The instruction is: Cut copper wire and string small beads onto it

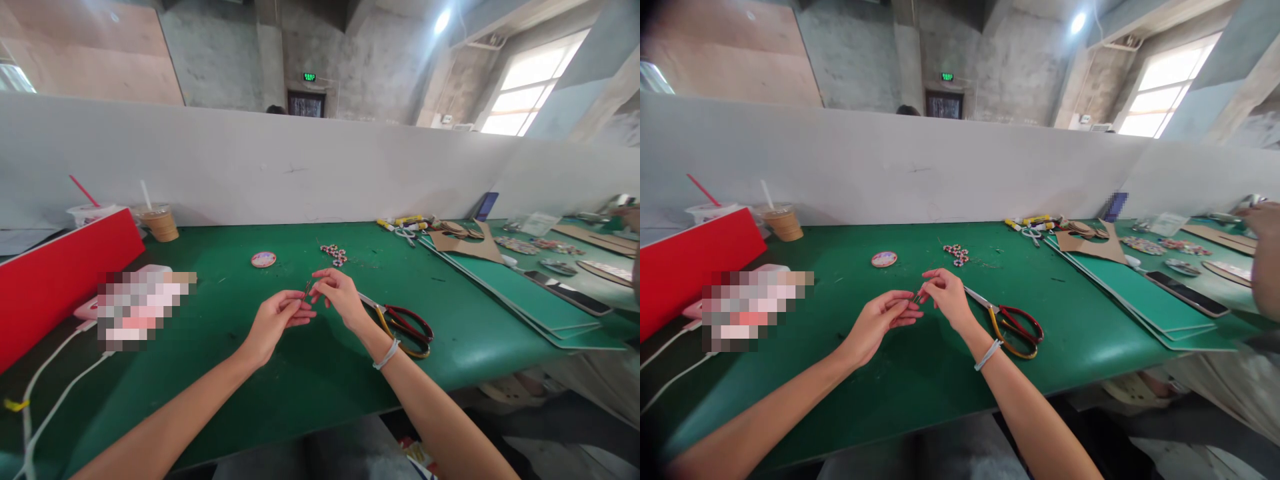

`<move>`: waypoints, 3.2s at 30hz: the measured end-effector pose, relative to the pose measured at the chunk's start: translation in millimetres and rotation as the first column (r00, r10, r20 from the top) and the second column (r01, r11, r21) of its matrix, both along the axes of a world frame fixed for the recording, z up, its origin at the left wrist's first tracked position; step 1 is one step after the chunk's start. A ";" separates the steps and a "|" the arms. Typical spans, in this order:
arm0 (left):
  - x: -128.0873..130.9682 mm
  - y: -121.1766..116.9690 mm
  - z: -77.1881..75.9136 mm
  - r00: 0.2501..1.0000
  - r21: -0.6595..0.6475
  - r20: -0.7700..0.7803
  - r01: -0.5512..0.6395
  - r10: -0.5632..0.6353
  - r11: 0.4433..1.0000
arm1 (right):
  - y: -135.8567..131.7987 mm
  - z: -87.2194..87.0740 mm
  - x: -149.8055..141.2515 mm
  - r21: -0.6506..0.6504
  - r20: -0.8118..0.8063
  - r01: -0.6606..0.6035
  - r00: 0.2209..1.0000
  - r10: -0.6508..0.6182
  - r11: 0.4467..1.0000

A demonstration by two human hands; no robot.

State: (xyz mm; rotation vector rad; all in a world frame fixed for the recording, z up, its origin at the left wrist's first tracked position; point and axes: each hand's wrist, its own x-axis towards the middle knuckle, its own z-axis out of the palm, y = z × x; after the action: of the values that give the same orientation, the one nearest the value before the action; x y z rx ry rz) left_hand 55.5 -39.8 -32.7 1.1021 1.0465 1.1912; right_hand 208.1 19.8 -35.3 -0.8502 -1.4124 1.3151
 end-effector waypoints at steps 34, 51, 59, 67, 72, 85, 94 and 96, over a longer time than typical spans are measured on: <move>-23.6 18.2 7.6 0.987 0.021 -0.035 -0.153 0.154 0.988 | -25.5 -12.9 -17.7 0.621 0.714 -0.679 0.283 -0.641 0.392; -29.8 23.0 9.7 0.971 0.024 0.182 -0.165 0.158 0.986 | -6.3 4.7 12.9 0.570 0.468 0.177 0.733 -0.494 0.802; -26.7 20.7 8.5 0.981 0.019 0.114 -0.159 0.156 0.987 | -17.4 13.3 6.3 0.196 -0.120 -0.006 0.992 0.030 0.981; -25.0 18.7 5.6 0.981 0.020 0.088 -0.174 0.171 0.985 | -31.2 16.0 2.2 0.293 -0.011 -0.036 0.999 0.041 0.955; -26.0 19.1 6.2 0.974 0.040 0.044 -0.226 0.224 0.973 | -34.6 14.7 1.9 0.414 0.112 -0.031 0.994 -0.017 0.910; -26.0 19.4 3.3 0.964 0.054 0.041 -0.264 0.262 0.963 | -37.6 14.6 0.7 0.452 0.161 -0.062 0.987 -0.013 0.890; -26.4 19.5 1.9 0.966 0.059 0.041 -0.259 0.257 0.964 | -40.2 16.0 -0.3 0.519 0.216 -0.050 0.974 -0.074 0.853; -26.6 19.5 1.9 0.963 0.063 0.036 -0.269 0.267 0.961 | -40.5 16.2 0.1 0.523 0.211 -0.042 0.974 -0.082 0.851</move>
State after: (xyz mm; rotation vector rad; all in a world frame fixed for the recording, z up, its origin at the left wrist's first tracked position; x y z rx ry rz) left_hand 28.9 -20.3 -30.8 1.0146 1.1683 1.4626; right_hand 208.1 -20.7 -19.2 -0.6467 -1.8242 0.7581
